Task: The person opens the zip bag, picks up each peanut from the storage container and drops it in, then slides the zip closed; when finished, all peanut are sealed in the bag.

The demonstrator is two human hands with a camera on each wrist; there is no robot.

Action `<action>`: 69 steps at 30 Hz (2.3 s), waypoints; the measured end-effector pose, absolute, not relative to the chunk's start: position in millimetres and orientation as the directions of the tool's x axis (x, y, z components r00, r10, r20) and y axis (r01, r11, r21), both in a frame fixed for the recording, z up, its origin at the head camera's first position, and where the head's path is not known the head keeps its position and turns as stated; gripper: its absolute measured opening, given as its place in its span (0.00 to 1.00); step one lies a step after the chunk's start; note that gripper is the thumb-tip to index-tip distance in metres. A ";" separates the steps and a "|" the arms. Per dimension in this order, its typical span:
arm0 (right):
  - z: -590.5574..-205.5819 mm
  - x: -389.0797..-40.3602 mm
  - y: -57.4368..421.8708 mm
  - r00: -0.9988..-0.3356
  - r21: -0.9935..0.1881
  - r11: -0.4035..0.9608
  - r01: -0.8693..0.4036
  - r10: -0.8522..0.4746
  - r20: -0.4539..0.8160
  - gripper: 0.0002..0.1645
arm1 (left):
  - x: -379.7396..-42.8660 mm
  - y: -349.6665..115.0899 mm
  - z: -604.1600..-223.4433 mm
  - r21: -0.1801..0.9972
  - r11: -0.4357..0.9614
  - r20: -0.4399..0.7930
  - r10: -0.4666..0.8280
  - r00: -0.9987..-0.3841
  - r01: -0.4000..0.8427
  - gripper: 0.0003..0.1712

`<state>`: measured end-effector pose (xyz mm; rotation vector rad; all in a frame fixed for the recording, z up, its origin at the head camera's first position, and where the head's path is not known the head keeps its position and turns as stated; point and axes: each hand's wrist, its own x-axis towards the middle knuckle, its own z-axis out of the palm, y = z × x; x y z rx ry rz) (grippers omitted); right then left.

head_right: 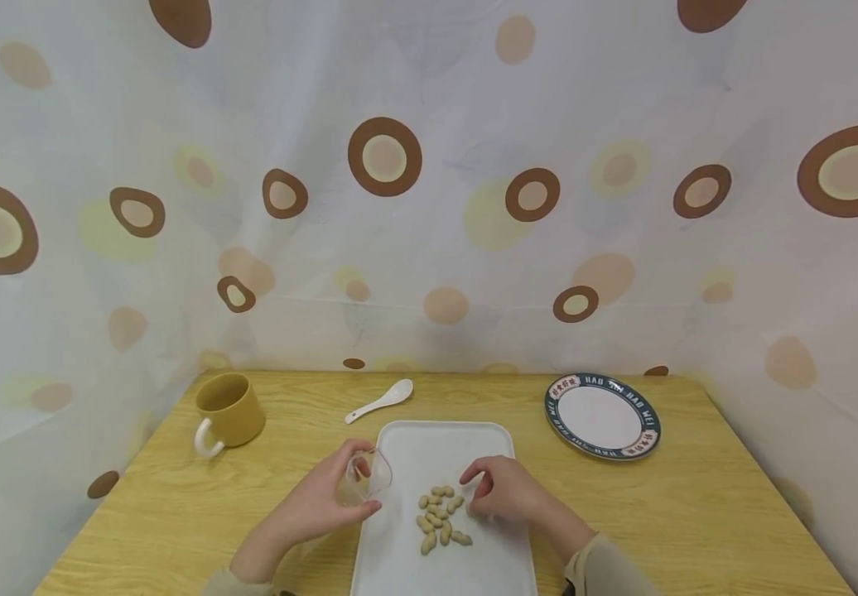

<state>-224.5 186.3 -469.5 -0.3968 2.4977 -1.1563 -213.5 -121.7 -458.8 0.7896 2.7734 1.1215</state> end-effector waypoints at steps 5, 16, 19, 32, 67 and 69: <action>-464.8 -228.2 186.6 -0.895 -0.790 0.600 -0.128 -0.413 -0.168 0.17 | -212.7 -122.6 -461.2 0.676 0.605 0.119 0.474 -0.873 0.421 0.38; -445.6 -234.5 172.1 -0.896 -0.829 0.541 -0.141 -0.427 -0.126 0.15 | -212.7 -120.7 -458.8 0.674 0.608 0.111 0.479 -0.871 0.421 0.38; -439.5 -235.0 166.7 -0.890 -0.843 0.520 -0.140 -0.439 -0.124 0.14 | -213.0 -119.3 -457.5 0.671 0.608 0.117 0.477 -0.871 0.423 0.37; -414.4 -237.3 145.9 -0.891 -0.861 0.480 -0.167 -0.448 -0.077 0.12 | -215.9 -114.6 -453.6 0.666 0.610 0.116 0.484 -0.867 0.430 0.38; -397.1 -229.5 109.8 -0.869 -0.899 0.390 -0.199 -0.495 -0.022 0.10 | -211.2 -110.9 -453.9 0.686 0.569 0.151 0.498 -0.854 0.453 0.37; -399.4 -230.5 115.3 -0.876 -0.895 0.401 -0.193 -0.482 -0.027 0.11 | -210.8 -112.2 -454.5 0.687 0.576 0.146 0.488 -0.861 0.443 0.37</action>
